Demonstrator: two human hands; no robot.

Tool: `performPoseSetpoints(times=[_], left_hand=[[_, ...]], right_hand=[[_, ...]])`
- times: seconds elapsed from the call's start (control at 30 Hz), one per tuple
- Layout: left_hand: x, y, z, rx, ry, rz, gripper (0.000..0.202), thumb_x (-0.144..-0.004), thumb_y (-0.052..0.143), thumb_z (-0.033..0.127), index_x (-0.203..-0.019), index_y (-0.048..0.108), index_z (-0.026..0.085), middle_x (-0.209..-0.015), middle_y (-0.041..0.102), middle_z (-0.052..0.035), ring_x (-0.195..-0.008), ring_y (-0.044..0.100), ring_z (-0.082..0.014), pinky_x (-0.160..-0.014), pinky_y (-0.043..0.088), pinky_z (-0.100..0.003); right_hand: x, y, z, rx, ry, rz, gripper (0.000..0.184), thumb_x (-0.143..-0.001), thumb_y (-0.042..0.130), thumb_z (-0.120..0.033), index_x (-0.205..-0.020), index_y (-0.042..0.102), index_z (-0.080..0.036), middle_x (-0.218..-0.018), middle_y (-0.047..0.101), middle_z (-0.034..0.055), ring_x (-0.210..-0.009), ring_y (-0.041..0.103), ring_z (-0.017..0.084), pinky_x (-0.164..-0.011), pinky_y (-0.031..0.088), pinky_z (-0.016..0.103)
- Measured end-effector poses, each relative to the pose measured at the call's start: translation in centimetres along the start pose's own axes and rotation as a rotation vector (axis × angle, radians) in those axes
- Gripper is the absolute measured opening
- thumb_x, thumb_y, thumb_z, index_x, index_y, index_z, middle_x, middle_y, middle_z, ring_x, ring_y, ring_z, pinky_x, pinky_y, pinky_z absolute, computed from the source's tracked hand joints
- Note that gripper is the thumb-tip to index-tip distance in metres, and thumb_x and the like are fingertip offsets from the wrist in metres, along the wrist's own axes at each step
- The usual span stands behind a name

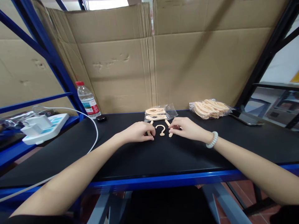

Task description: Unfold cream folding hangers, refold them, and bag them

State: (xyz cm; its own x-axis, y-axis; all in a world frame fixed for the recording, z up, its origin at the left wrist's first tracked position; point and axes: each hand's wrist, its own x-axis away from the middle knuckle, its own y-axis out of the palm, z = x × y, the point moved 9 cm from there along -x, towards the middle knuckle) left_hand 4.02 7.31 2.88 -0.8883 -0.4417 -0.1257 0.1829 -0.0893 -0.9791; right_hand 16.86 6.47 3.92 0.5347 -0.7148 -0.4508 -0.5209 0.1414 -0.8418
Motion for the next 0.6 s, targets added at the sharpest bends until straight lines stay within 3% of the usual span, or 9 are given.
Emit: performPoseSetpoints(times=[0.07, 0.13, 0.23, 0.27, 0.37, 0.4, 0.5, 0.6], left_hand=[[0.0, -0.4, -0.1, 0.05, -0.007, 0.028, 0.015, -0.083, 0.062, 0.031, -0.09, 0.066, 0.018, -0.088, 0.066, -0.0029, -0.075, 0.061, -0.0133, -0.063, 0.045, -0.021], [0.0, -1.5, -1.0, 0.117, -0.037, 0.146, 0.02, -0.085, 0.059, 0.035, -0.095, 0.064, 0.018, -0.092, 0.066, -0.0037, -0.081, 0.062, -0.0147, -0.068, 0.048, -0.023], [0.2, -3.4, -4.8, 0.162, -0.163, 0.403, 0.027, -0.09, 0.047, 0.035, -0.106, 0.059, 0.017, -0.103, 0.066, -0.0069, -0.093, 0.062, -0.0178, -0.083, 0.05, -0.03], [0.2, -3.4, -6.6, 0.152, -0.237, 0.437, 0.029, -0.09, 0.044, 0.034, -0.107, 0.059, 0.016, -0.105, 0.066, -0.0084, -0.096, 0.062, -0.0192, -0.087, 0.049, -0.033], [-0.2, -1.6, -12.3, 0.134, -0.495, 0.364, 0.039, -0.087, 0.042, 0.031, -0.119, 0.056, 0.014, -0.122, 0.062, -0.0117, -0.107, 0.06, -0.0231, -0.097, 0.044, -0.038], [-0.6, -1.1, -13.3, 0.141, -0.507, 0.35, 0.043, -0.087, 0.04, 0.031, -0.124, 0.052, 0.014, -0.128, 0.058, -0.0119, -0.112, 0.058, -0.0233, -0.099, 0.043, -0.037], [-1.8, 0.1, -15.0, 0.137, -0.491, 0.342, 0.047, -0.088, 0.034, 0.028, -0.13, 0.05, 0.016, -0.136, 0.053, -0.0086, -0.125, 0.05, -0.0226, -0.107, 0.037, -0.035], [-2.8, 0.8, -15.4, 0.13, -0.453, 0.321, 0.046, -0.088, 0.032, 0.027, -0.128, 0.053, 0.018, -0.135, 0.055, -0.0044, -0.127, 0.048, -0.0212, -0.109, 0.034, -0.034]], right_hand=[[0.0, -1.7, 0.6, -0.015, 0.017, 0.089, 0.017, -0.086, 0.058, -0.027, -0.083, 0.07, -0.016, -0.077, 0.064, 0.0046, -0.069, 0.058, 0.014, -0.065, 0.045, 0.027], [-0.1, -3.5, 1.7, 0.004, 0.037, 0.183, 0.019, -0.087, 0.056, -0.028, -0.084, 0.07, -0.016, -0.079, 0.065, 0.0051, -0.07, 0.058, 0.015, -0.066, 0.046, 0.028], [-0.6, -5.5, 3.6, 0.068, 0.074, 0.275, 0.02, -0.086, 0.053, -0.027, -0.084, 0.07, -0.016, -0.083, 0.067, 0.0063, -0.074, 0.06, 0.016, -0.068, 0.047, 0.029], [-1.1, -5.6, 4.3, 0.091, 0.09, 0.274, 0.021, -0.086, 0.053, -0.026, -0.085, 0.07, -0.015, -0.084, 0.068, 0.0067, -0.075, 0.06, 0.016, -0.069, 0.047, 0.029], [-3.1, -4.4, 6.3, 0.185, 0.133, 0.168, 0.021, -0.085, 0.052, -0.02, -0.09, 0.071, -0.013, -0.088, 0.069, 0.0083, -0.077, 0.062, 0.018, -0.074, 0.047, 0.03], [-4.0, -3.6, 7.0, 0.218, 0.152, 0.114, 0.022, -0.084, 0.051, -0.017, -0.091, 0.071, -0.013, -0.089, 0.07, 0.0089, -0.079, 0.062, 0.018, -0.077, 0.046, 0.03], [-6.3, -0.9, 9.1, 0.257, 0.212, -0.026, 0.024, -0.08, 0.05, -0.009, -0.088, 0.073, -0.012, -0.092, 0.071, 0.0097, -0.084, 0.063, 0.019, -0.083, 0.044, 0.029], [-8.3, 0.9, 11.1, 0.23, 0.262, -0.058, 0.023, -0.077, 0.051, -0.006, -0.08, 0.073, -0.012, -0.088, 0.072, 0.0096, -0.082, 0.064, 0.019, -0.082, 0.044, 0.028]])
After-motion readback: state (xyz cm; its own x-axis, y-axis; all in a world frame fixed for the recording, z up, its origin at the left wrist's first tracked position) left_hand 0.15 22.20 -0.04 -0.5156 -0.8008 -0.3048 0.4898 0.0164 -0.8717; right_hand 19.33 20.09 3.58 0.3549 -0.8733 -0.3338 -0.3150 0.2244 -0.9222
